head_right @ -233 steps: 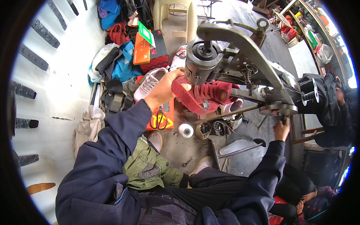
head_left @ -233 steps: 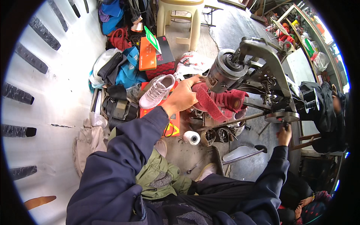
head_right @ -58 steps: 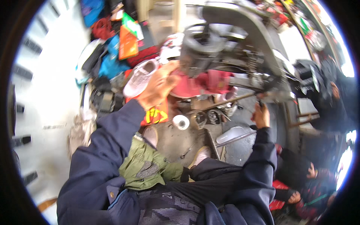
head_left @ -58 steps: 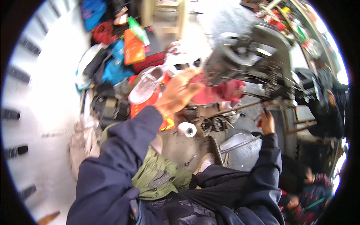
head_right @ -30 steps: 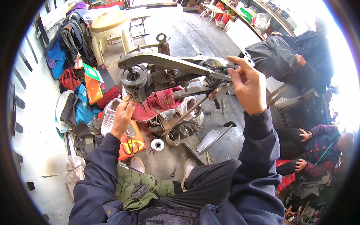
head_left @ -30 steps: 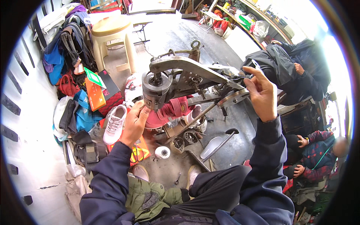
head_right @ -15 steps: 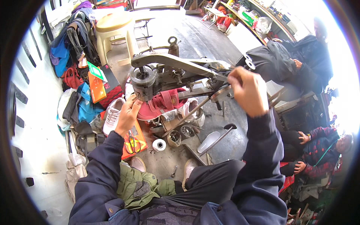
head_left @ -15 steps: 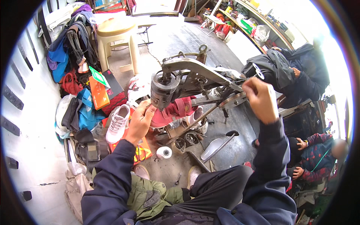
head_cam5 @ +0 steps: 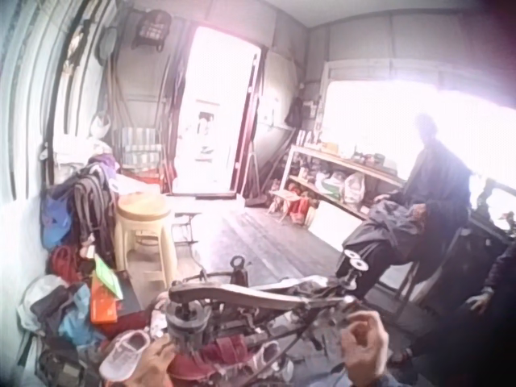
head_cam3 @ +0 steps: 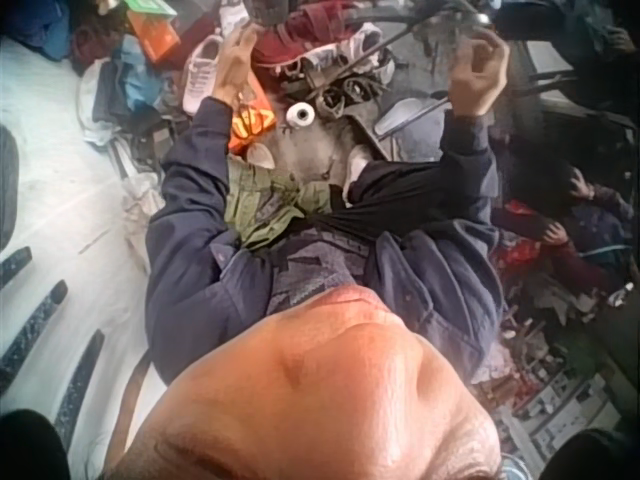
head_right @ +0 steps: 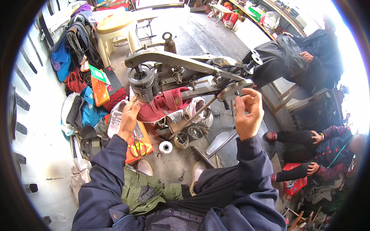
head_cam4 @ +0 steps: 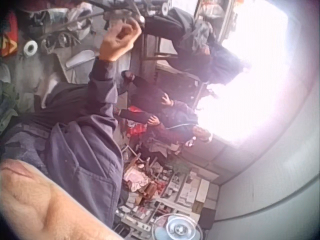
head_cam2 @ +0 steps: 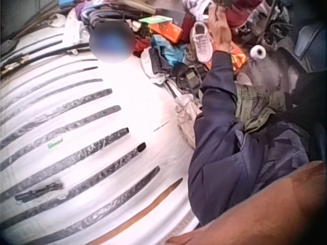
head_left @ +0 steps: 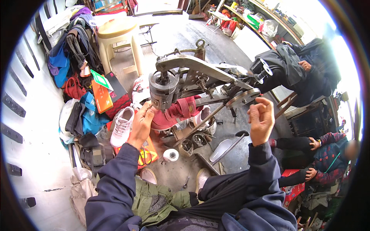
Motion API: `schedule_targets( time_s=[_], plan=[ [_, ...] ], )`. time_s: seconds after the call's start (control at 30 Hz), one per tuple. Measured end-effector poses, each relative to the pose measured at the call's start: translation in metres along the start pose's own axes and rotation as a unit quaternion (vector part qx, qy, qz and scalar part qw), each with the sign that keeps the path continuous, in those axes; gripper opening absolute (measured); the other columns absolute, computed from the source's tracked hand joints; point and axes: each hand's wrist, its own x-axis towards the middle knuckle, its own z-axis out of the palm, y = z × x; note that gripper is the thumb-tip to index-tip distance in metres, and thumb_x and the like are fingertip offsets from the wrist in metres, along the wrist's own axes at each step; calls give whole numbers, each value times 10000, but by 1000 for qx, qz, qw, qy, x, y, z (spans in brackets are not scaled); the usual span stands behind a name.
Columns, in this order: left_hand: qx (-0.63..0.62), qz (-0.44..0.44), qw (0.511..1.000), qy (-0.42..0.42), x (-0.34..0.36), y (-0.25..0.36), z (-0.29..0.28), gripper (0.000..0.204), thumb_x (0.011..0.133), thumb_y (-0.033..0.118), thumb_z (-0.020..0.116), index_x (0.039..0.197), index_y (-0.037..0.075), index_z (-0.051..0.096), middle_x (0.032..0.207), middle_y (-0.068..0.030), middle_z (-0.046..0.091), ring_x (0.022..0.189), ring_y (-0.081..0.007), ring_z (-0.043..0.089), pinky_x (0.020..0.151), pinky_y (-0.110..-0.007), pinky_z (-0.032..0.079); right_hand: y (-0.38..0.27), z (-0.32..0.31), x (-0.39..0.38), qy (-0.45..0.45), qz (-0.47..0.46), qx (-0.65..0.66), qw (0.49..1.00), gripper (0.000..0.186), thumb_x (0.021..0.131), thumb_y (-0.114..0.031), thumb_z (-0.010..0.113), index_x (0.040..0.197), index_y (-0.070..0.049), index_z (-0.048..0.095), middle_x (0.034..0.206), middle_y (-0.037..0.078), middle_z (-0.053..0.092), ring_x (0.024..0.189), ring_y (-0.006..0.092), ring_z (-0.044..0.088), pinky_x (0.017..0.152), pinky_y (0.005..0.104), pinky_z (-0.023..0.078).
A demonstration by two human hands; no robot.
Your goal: The person operates a sewing machine to stitch a red shoe. They hold the shoe in place with one hand while guiding the machine with the other, repeatedly adjusting the shoe's position to sew along its edge.
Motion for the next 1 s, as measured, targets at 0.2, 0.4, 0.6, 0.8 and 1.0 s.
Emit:
schedule_targets(
  time_s=[0.2,0.4,0.6,0.8,1.0],
  plan=[
    [-83,-83,993,-7,-2,13,3,436,1005,238,490,1350,-20,557,1313,-65,607,1250,-147,509,1103,-298,348,122,-7,-18,-131,180,-235,946,601,925,-242,741,1392,3,453,832,101,682,620,124,599,557,271,474],
    [9,-63,998,28,-7,24,2,471,983,237,532,1359,-45,549,1342,-119,605,1253,-192,532,1090,-302,378,171,-6,4,-188,270,-159,931,646,877,-384,776,1310,44,562,999,162,720,835,219,685,758,346,536],
    [-57,-70,995,-33,0,10,-5,540,1001,261,534,1435,-59,490,1435,-152,549,1347,-200,483,1146,-319,343,215,-8,7,-174,156,-293,927,492,874,-332,755,1184,37,656,1035,150,711,943,242,660,872,368,508],
    [-78,-70,994,-30,5,-5,-2,418,991,175,481,1332,-45,580,1211,-78,659,1096,-119,593,980,-264,454,206,15,-12,-207,255,-137,935,227,971,-252,646,972,-44,557,735,42,558,470,120,504,425,274,401],
    [-69,-59,996,-18,1,-6,-2,448,977,179,490,1349,-58,573,1193,-95,663,1078,-129,591,974,-272,449,148,2,15,-186,130,-141,964,205,1023,-231,601,941,-44,587,630,1,488,495,78,438,464,255,361]
  ],
)
